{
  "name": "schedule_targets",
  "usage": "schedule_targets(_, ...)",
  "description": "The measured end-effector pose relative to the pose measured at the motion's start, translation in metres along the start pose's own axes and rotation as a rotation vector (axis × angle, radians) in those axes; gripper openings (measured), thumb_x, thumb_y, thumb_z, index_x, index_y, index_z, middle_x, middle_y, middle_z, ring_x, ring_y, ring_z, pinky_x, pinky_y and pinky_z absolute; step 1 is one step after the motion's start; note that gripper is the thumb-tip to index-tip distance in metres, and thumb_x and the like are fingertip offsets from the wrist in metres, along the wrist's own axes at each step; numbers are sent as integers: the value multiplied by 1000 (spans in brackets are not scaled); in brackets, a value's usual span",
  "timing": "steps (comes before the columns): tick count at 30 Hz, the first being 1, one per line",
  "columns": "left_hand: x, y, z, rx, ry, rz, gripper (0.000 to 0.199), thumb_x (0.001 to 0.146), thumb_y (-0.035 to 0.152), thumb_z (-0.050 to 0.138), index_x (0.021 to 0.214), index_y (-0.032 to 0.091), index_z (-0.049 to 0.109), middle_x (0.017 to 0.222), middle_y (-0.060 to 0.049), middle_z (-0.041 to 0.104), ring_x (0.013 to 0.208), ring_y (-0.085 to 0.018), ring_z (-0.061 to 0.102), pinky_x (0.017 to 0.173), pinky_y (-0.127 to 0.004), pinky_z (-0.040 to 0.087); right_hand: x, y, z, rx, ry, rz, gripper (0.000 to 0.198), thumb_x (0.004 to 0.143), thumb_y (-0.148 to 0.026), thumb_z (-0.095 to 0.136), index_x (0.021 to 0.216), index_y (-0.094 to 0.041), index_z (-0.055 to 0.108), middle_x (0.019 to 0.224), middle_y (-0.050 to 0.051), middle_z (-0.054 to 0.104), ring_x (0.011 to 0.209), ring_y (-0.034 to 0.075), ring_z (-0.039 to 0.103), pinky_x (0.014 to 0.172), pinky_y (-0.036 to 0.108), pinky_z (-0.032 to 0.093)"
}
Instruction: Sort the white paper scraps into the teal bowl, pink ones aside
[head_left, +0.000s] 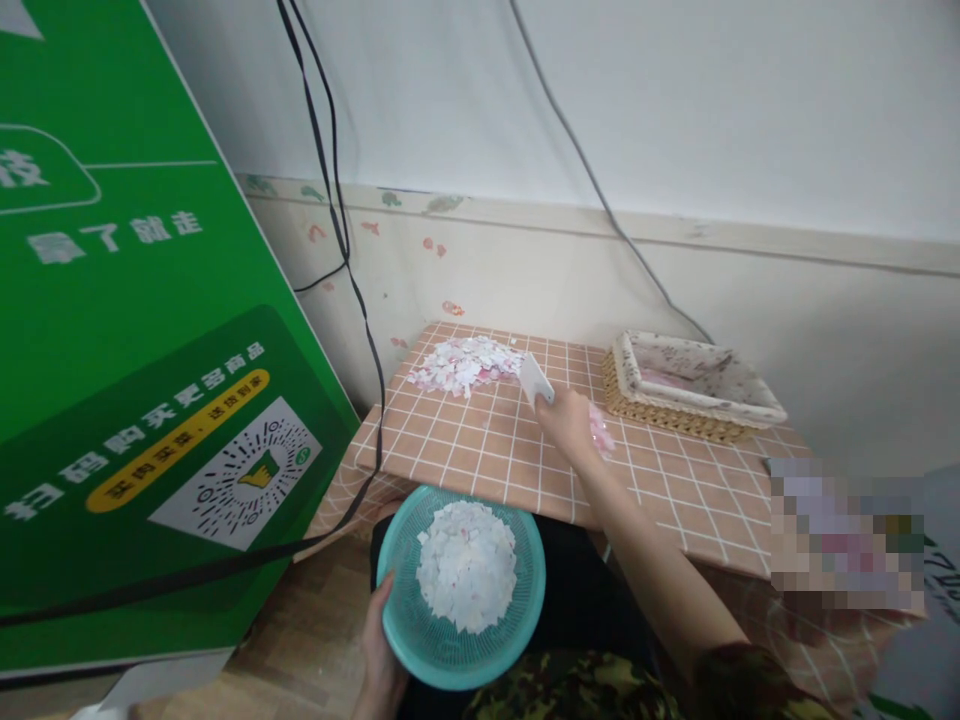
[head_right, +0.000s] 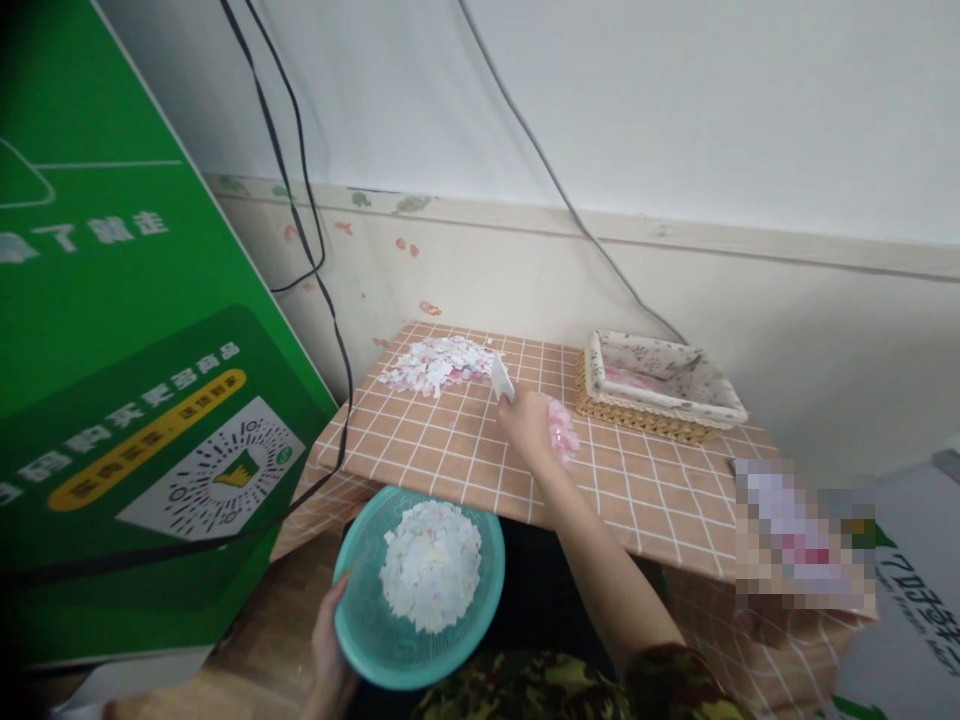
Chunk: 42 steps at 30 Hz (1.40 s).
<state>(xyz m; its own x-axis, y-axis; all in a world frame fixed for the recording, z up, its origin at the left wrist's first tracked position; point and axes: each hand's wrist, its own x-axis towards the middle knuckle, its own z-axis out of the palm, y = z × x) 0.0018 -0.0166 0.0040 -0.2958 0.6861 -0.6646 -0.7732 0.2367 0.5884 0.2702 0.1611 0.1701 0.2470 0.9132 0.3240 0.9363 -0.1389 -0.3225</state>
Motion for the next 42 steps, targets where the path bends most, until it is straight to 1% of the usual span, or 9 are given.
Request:
schedule_targets(6,1,1,2,-27,-43,-45,16,68,27,64,78,19,73,79,-4,75,82,-25,67,89,-40,46,23,7,-13,-6,-45,-105,29,79,-31,45,76,-14,69,73,12,69,64,19,60,56,26,33)
schedule_targets(9,-1,3,4,-20,-31,-56,15,67,27,63,76,19,73,77,-4,75,82,-25,67,89,-40,46,38,9,-17,-14,-63,-138,27,78,-28,46,74,-14,69,73,11,69,65,19,60,57,24,34)
schedule_targets(13,-1,3,1,15,-9,-53,16,66,30,64,73,19,73,75,-5,74,82,-27,67,88,-41,46,53,14,-20,39,-148,-182,24,75,-27,50,71,-13,69,67,8,67,60,16,58,55,23,33)
schedule_targets(18,1,2,-2,-3,-28,-84,15,66,30,66,73,19,73,74,-4,74,78,-27,68,88,-42,46,66,24,-24,85,-134,-203,22,71,-28,54,67,-11,68,62,7,64,59,15,57,52,22,32)
schedule_targets(24,4,1,-1,-8,0,-102,15,67,29,64,75,19,73,74,-5,74,85,-28,67,89,-43,46,72,29,-27,102,-162,-282,19,70,-24,54,68,-11,68,59,5,61,58,15,55,53,22,33)
schedule_targets(27,4,1,-1,0,3,-98,18,66,30,64,77,19,73,73,-5,74,88,-30,67,89,-44,46,74,30,-29,132,-187,-258,18,69,-26,57,66,-11,67,55,3,58,54,13,53,51,22,33)
schedule_targets(32,2,2,-1,13,16,-69,18,66,30,64,77,19,73,74,-4,74,90,-29,66,91,-43,45,78,33,-31,113,-161,-258,19,68,-27,57,61,-10,65,51,2,53,51,12,49,51,23,32)
schedule_targets(39,5,0,-3,-14,-34,-110,17,67,31,65,75,18,73,81,-5,75,93,-28,65,91,-40,45,78,31,-35,183,-196,-243,20,68,-27,58,69,-9,67,56,3,56,52,12,49,49,23,32)
schedule_targets(42,6,0,-3,-19,-43,-111,18,67,32,66,75,18,74,82,-6,75,94,-29,65,91,-42,45,76,31,-37,163,-209,-265,19,68,-26,58,65,-9,66,54,3,55,51,12,49,49,23,32)
